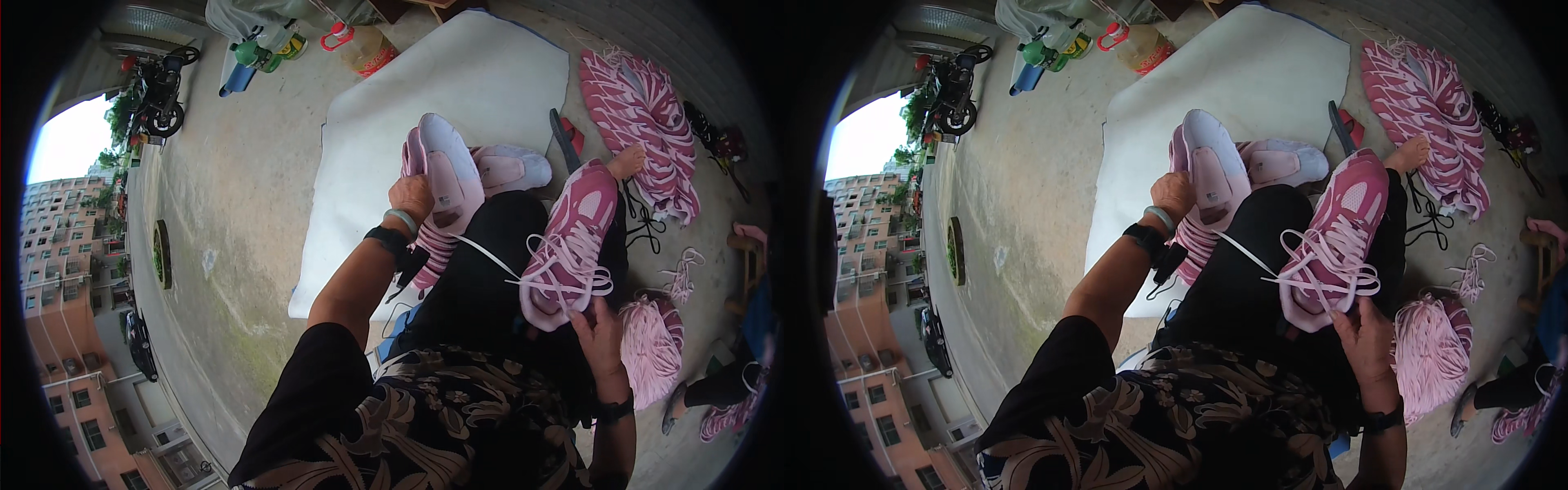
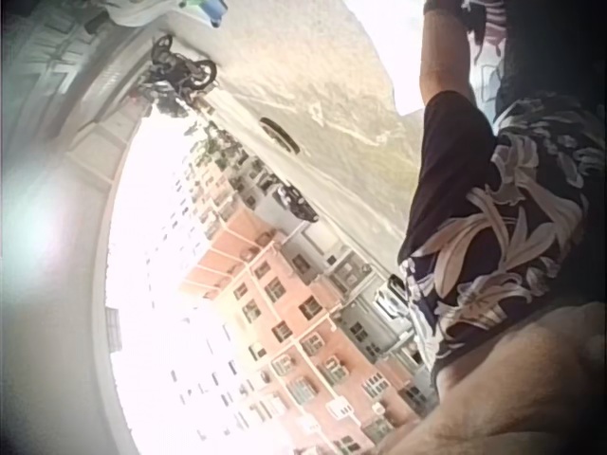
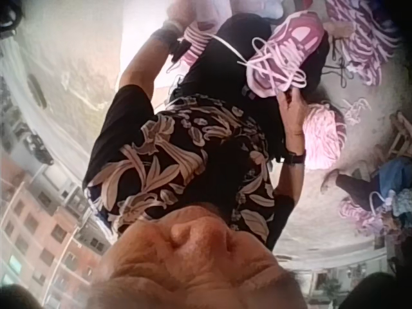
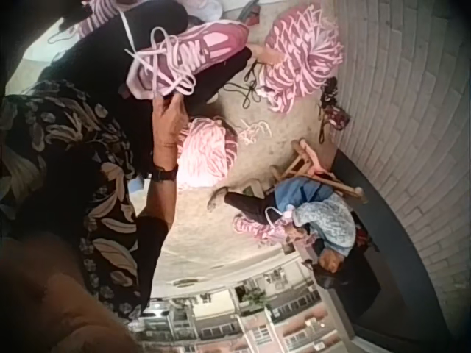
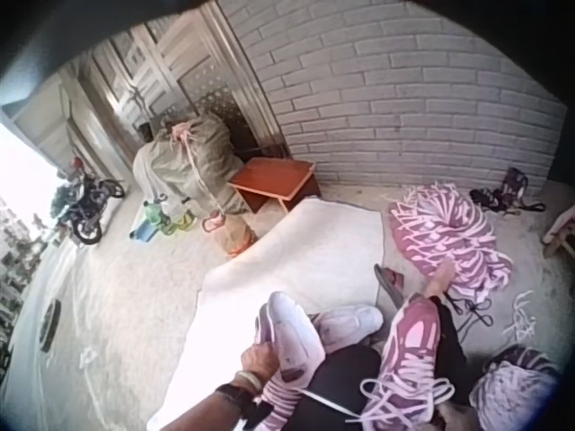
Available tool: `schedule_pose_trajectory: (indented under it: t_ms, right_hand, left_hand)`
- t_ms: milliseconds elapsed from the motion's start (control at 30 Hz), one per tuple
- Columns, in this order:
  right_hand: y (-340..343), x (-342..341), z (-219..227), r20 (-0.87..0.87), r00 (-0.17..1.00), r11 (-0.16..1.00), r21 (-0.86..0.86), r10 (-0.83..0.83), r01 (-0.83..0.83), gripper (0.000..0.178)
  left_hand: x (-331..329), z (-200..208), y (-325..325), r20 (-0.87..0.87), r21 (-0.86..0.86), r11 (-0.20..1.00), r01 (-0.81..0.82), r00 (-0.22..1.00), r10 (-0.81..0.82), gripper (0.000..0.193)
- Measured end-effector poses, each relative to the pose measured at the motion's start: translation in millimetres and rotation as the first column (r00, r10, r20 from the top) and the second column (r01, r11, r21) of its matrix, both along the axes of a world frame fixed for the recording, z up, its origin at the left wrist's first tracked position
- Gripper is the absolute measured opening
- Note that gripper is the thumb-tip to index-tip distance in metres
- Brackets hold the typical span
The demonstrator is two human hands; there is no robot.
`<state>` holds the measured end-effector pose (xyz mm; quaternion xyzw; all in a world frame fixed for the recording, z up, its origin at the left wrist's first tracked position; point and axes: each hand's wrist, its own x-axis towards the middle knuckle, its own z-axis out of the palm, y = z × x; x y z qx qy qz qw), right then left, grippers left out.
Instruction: The person sits on the floor and laces a pink sneaker with a long pink shoelace. They thread the lace through the eyelets, pull it tight, and tie a knot at the top. The person handles the shoe and lace by hand throughout the process.
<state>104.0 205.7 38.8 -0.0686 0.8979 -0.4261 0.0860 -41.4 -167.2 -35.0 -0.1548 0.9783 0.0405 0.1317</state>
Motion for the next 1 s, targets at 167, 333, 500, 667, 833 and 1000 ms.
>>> schedule_pose_trajectory:
  t_ms: [167,333,500,667,833,1000]
  right_hand:
    - [1.0,-1.2,-11.3,-0.096,0.994,0.993,0.104,0.059,-0.048,0.020]
    - [-1.1,-1.3,-17.1,-0.133,0.988,0.972,0.232,0.079,-0.046,0.018]
    - [1.6,-6.8,-33.2,-0.172,0.985,0.964,0.266,0.023,0.024,0.017]
    - [-2.9,-8.8,-42.5,-0.071,0.997,0.985,0.168,-0.025,0.036,0.020]
    - [-5.3,-11.5,-34.9,0.048,0.999,0.989,0.151,-0.021,0.014,0.025]
    - [-6.5,-10.1,-28.6,0.124,0.991,0.998,0.058,-0.040,0.033,0.030]
  left_hand:
    - [37.2,16.5,-34.7,-0.334,0.138,0.986,-0.088,0.933,0.130,0.021]
    - [62.6,92.0,-46.1,-0.614,0.391,0.914,0.109,0.771,0.171,0.027]
    - [130.2,211.8,31.9,-0.729,0.340,0.768,0.543,0.668,-0.150,0.003]
    - [131.2,198.2,40.6,-0.666,0.479,0.720,0.503,0.742,-0.076,0.007]
    - [100.7,152.5,36.6,-0.593,0.466,0.761,0.451,0.798,-0.110,0.015]
    - [85.1,127.3,21.9,-0.570,0.521,0.731,0.440,0.817,-0.085,0.035]
